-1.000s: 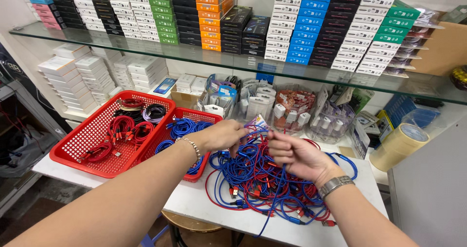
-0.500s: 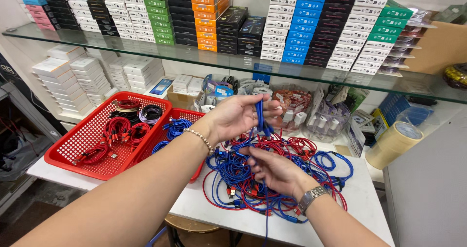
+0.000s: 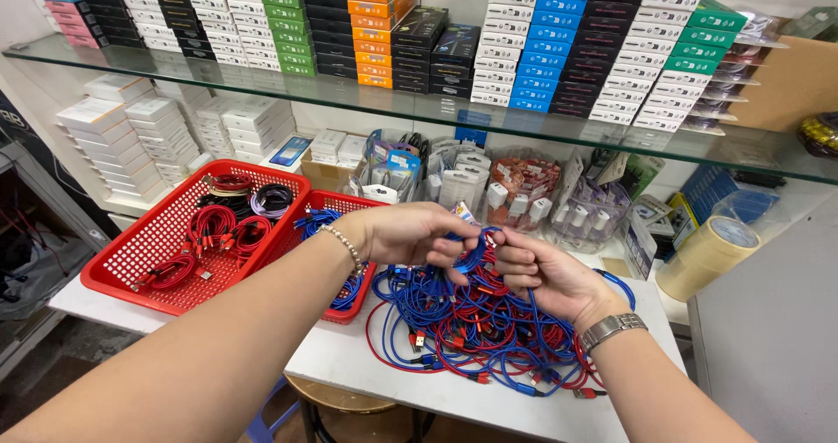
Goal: The person untangles and coils red and blue USB cables, then places them into separate red plastic baskets. The person handles the cables one at a time, separating them by color and organizing them into the baskets.
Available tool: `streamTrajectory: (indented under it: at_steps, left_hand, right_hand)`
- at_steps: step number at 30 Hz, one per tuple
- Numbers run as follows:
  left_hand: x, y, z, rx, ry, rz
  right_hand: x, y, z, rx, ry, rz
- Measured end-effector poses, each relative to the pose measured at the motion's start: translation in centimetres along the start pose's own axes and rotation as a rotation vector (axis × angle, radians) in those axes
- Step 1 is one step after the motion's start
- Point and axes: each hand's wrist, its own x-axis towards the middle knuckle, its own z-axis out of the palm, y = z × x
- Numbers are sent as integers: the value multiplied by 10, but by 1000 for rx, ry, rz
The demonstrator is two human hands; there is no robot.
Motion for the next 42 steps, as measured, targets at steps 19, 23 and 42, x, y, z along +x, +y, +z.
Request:
streamTrajectory:
  at_steps: [19,23,42]
  left_hand:
    - [21,-19,-16,1058,722,155]
    - [7,-28,-18,599,448,-61]
    - [10,-30,-34,30,531,-9]
  right_hand:
    - [31,45,48,-722,245,139]
    - [21,12,33,-955,267,111]
    - [31,10,16,-432,300,-161]
